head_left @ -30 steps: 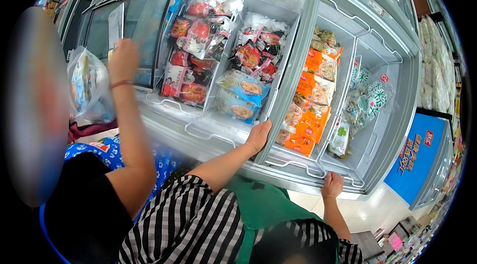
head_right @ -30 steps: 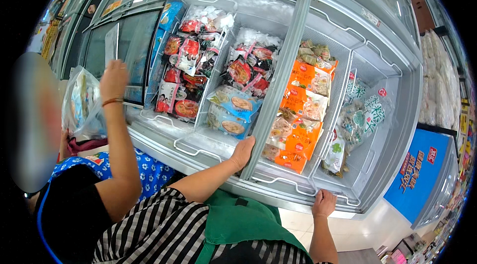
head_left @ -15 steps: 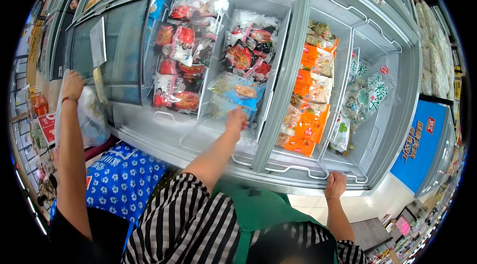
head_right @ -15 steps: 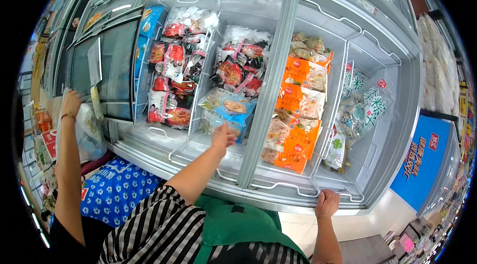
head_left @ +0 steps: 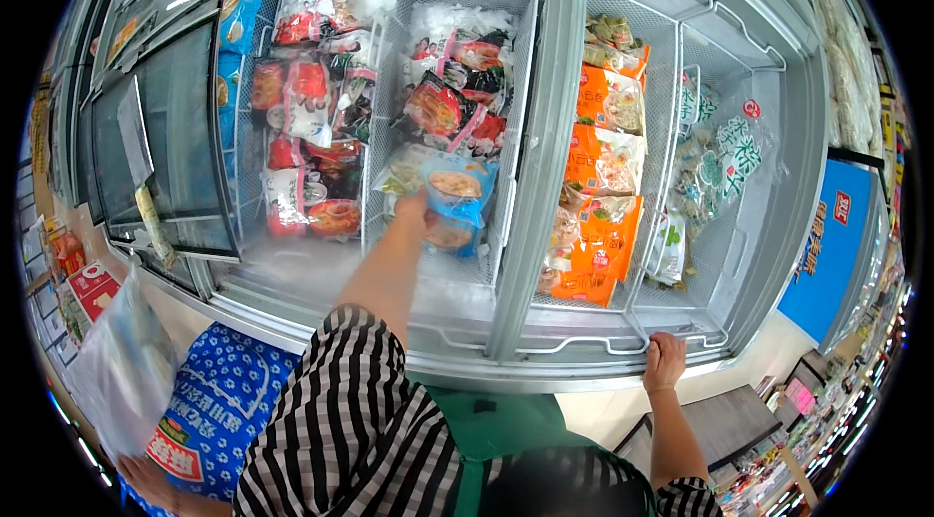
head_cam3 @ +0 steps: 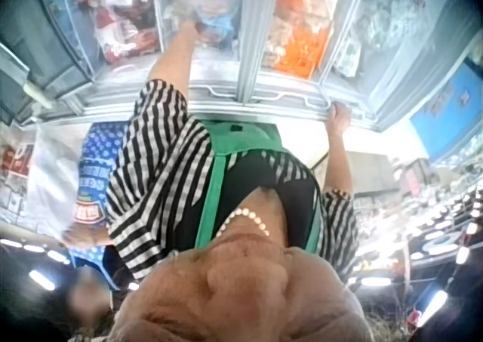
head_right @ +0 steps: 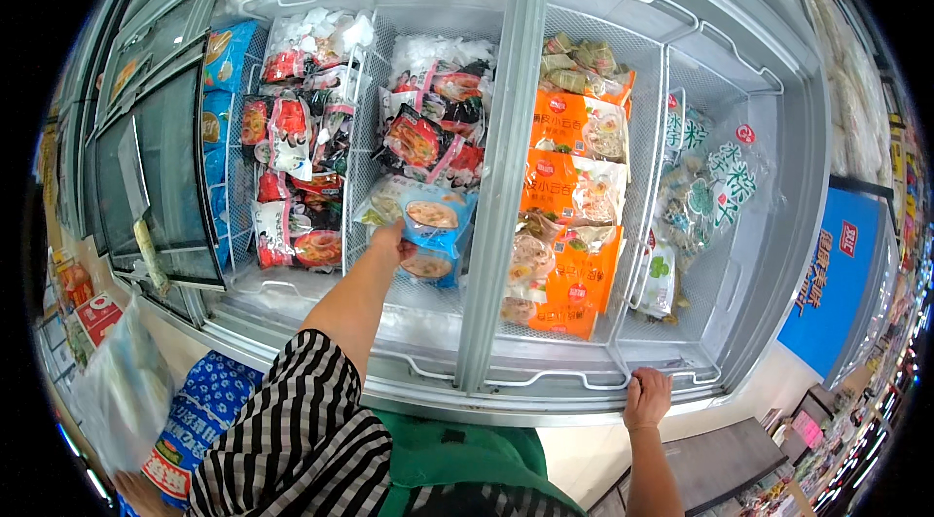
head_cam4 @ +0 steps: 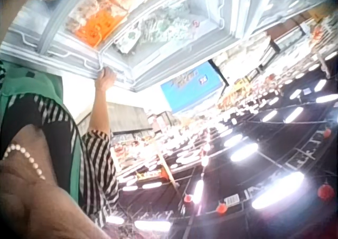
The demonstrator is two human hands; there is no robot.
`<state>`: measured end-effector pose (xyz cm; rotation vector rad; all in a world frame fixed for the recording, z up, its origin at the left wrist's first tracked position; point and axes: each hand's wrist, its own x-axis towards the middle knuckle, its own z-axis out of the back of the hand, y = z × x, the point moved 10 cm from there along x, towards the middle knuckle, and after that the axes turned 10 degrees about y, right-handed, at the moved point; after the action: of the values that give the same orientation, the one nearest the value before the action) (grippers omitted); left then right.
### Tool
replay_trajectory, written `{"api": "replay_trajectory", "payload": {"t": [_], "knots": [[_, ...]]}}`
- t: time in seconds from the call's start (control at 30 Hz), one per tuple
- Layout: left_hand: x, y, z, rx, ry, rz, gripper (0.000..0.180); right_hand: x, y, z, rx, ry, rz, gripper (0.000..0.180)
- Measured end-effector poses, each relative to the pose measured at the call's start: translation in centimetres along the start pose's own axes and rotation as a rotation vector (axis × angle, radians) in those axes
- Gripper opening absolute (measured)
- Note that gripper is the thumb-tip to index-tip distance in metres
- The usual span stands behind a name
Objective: The person uses a cleaver-like tool to scrape frost from the inner walls of a supermarket freezer and rearranges bags of frozen food.
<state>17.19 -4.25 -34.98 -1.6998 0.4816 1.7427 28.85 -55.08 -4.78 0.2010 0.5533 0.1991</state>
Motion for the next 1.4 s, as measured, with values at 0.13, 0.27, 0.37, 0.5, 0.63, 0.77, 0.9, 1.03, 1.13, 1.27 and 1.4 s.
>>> {"api": "replay_trajectory", "payload": {"t": [0.13,0.27,0.37,0.5,0.63,0.77,0.9,1.03,1.13,1.27,1.4], "knots": [[-0.5,-2.0,0.0,0.040,0.003,-0.139,0.029,-0.1,-0.2,-0.1,-0.006,-0.005,-0.017,0.016],[-6.3,-4.2,-0.6,0.168,-0.043,-0.318,0.022,-0.2,-0.5,-0.1,-0.015,-0.008,-0.042,0.015],[-11.3,-6.8,-1.1,0.160,0.028,-0.577,0.019,-0.4,0.0,0.6,-0.028,-0.058,-0.010,0.015],[-11.9,-8.2,-0.9,0.088,0.081,-0.641,0.020,-0.2,0.3,1.1,-0.033,-0.083,-0.001,0.015],[-11.9,-8.3,-1.3,-0.069,0.149,-0.635,0.022,-0.3,0.3,1.4,-0.023,-0.094,-0.002,0.015],[-8.5,-3.4,-1.3,0.240,0.040,-0.331,0.028,-0.5,-0.7,0.4,0.002,-0.095,-0.008,0.012],[-8.2,-0.3,-1.9,0.069,0.092,-0.402,0.040,-0.5,-0.3,0.2,-0.002,-0.070,-0.004,0.015],[-10.5,1.5,-2.7,0.140,0.118,-0.351,0.041,-0.7,-1.2,-0.3,-0.011,-0.055,-0.026,0.020],[-8.1,2.5,-1.1,0.216,0.050,-0.401,0.043,-0.2,-1.0,-0.4,-0.012,-0.034,-0.003,0.022],[-4.6,0.7,1.1,0.543,0.029,-0.475,0.042,-0.3,-1.2,-0.6,-0.048,-0.026,0.019,0.025],[-7.3,-4.8,4.8,0.885,-0.155,-0.631,0.042,-0.3,-1.7,-0.9,-0.039,0.002,0.007,0.027]]}}
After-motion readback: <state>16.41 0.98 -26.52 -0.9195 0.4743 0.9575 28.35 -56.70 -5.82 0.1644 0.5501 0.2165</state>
